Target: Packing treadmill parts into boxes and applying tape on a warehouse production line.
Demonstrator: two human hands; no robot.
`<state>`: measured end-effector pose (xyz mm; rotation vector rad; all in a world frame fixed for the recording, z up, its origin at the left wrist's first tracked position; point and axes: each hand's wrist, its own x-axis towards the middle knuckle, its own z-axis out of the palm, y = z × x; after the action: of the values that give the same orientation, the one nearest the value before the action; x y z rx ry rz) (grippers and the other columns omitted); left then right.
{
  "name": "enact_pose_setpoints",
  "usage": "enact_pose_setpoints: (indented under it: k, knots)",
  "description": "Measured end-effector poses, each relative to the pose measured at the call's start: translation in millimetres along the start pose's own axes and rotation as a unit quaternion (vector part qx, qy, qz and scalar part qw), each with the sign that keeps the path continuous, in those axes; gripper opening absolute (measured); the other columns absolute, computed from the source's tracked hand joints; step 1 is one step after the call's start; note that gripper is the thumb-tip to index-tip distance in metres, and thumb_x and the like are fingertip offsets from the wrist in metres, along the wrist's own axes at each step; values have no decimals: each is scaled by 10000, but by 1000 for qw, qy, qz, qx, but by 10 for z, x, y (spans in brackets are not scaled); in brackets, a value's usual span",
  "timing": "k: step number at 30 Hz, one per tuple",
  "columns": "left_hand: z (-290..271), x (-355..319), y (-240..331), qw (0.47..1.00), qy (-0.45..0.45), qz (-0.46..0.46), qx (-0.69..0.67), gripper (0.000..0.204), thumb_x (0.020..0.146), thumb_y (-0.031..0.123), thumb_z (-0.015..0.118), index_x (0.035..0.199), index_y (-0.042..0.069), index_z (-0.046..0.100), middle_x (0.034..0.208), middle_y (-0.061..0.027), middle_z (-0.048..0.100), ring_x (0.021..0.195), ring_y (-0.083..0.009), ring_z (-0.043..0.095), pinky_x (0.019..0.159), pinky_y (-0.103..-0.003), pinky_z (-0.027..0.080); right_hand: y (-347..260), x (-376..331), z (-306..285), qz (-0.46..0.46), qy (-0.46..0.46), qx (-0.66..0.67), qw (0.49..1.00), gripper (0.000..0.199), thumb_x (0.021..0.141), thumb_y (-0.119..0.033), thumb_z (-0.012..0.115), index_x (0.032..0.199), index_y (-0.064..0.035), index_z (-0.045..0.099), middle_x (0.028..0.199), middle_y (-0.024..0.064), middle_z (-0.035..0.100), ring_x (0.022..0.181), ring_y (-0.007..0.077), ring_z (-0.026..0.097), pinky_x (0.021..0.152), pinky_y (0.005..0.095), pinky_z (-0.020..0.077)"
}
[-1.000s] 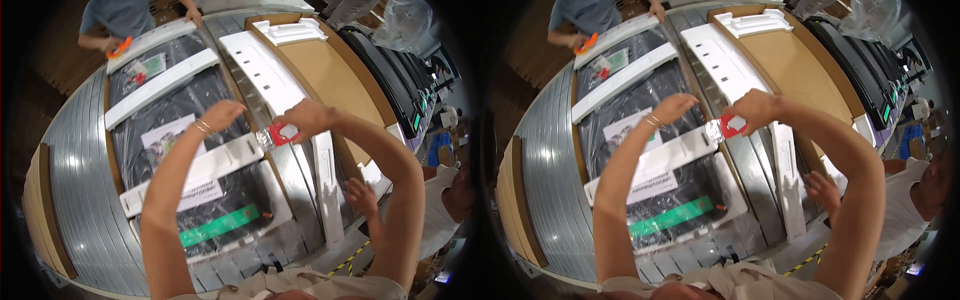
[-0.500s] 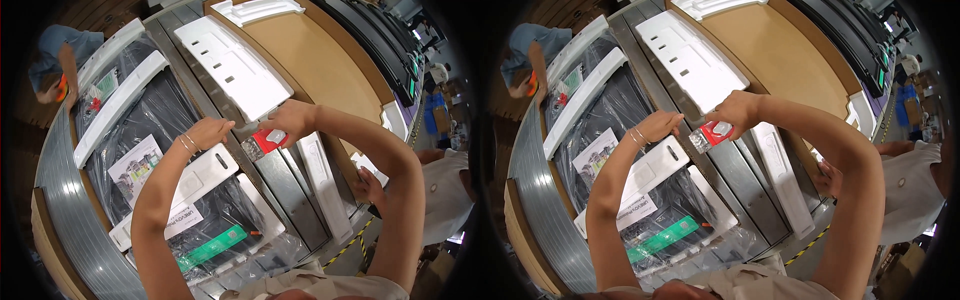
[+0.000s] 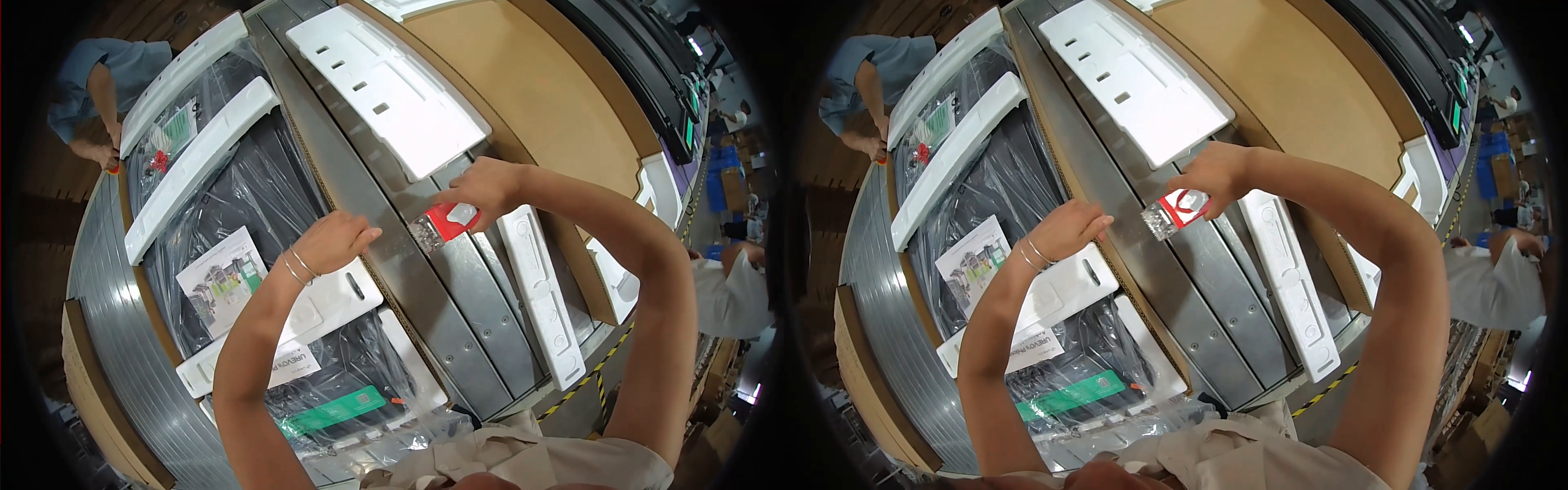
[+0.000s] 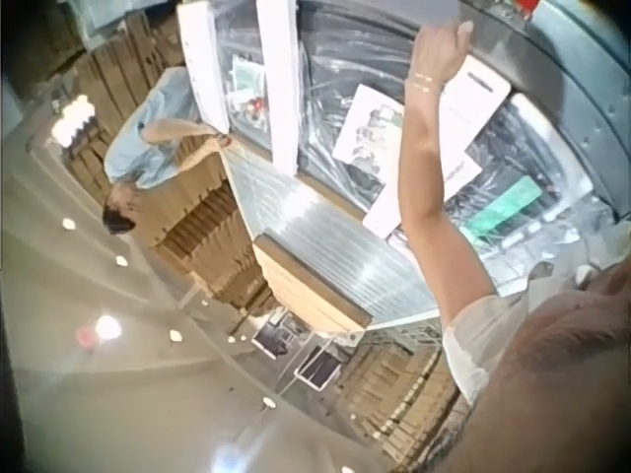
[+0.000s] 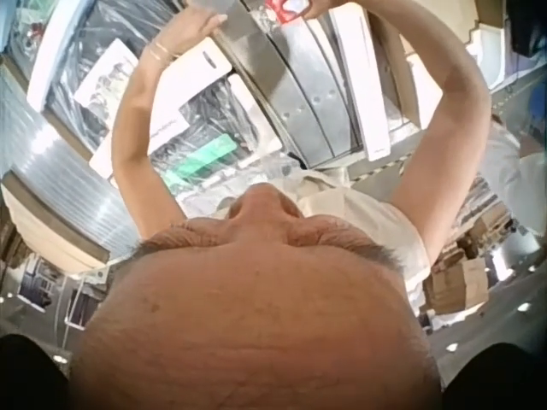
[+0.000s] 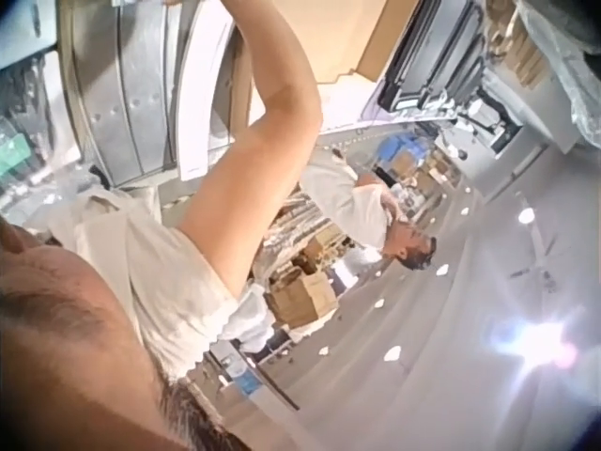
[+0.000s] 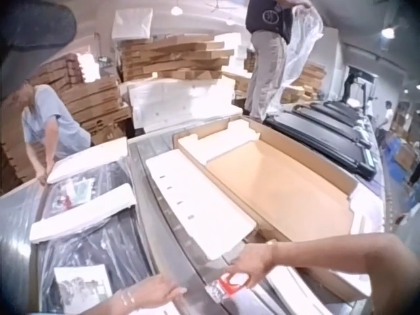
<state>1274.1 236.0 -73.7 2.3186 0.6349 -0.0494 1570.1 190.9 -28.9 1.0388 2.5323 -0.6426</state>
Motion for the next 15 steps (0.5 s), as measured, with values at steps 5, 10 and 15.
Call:
enact_pose_setpoints:
  k: [5, 10, 15]
  knots:
    - [154, -24, -11, 996, 42, 23, 71, 255, 880, 277, 552, 767, 52, 590, 750, -97, 624, 804, -307, 569, 764, -397, 443, -146, 265, 249, 27, -14, -44, 999, 596, 597, -348, 749, 1110, -110, 559, 776, 116, 651, 730, 322, 643, 628, 416, 491]
    - [179, -71, 129, 975, 84, 76, 191, 167, 805, 221, 626, 772, 59, 604, 794, -102, 608, 826, -295, 575, 744, -395, 443, -634, 818, 147, 42, -114, -88, 989, 494, 615, -376, 764, 1007, -105, 635, 849, 114, 681, 859, 291, 656, 712, 414, 512]
    - [694, 35, 231, 967, -22, 80, 242, 325, 867, 332, 505, 726, 83, 657, 728, -143, 646, 707, -334, 616, 659, -470, 468, -647, 830, 534, -8, 14, -31, 999, 282, 670, -399, 704, 896, -231, 698, 807, 85, 691, 758, 287, 664, 665, 429, 519]
